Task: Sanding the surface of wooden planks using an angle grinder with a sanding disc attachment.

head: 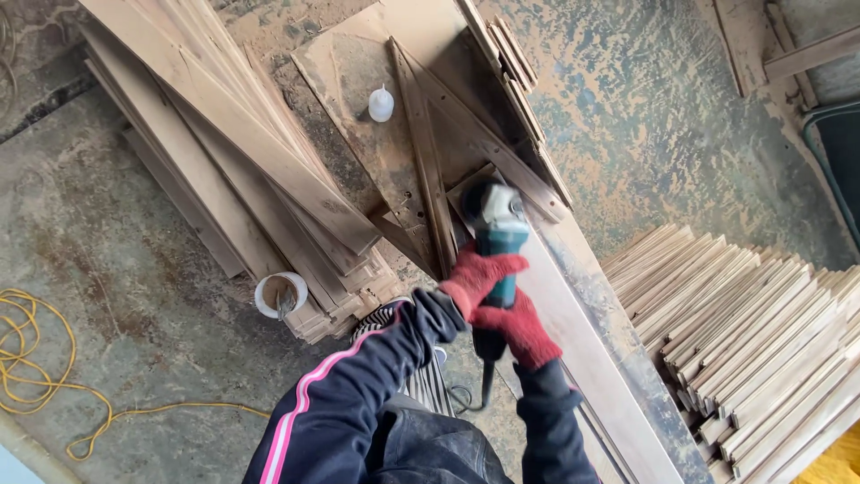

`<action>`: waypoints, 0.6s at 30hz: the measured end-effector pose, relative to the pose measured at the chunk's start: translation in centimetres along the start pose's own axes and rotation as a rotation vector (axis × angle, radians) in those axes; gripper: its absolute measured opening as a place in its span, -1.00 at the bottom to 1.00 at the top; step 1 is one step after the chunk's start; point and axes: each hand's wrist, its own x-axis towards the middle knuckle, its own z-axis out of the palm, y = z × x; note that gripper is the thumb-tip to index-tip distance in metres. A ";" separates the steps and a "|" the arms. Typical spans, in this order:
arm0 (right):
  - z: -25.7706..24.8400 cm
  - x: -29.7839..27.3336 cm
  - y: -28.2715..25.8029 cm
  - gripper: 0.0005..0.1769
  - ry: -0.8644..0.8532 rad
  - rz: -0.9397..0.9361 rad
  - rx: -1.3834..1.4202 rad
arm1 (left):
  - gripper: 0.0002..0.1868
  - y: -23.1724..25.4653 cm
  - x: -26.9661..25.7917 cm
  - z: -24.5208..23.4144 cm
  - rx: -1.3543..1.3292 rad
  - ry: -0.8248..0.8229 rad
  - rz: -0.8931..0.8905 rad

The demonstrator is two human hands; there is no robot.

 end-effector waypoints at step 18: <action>-2.9 -6.4 4.3 -0.57 0.087 0.029 0.147 | -0.37 -4.0 -3.8 4.2 0.063 -0.172 -0.142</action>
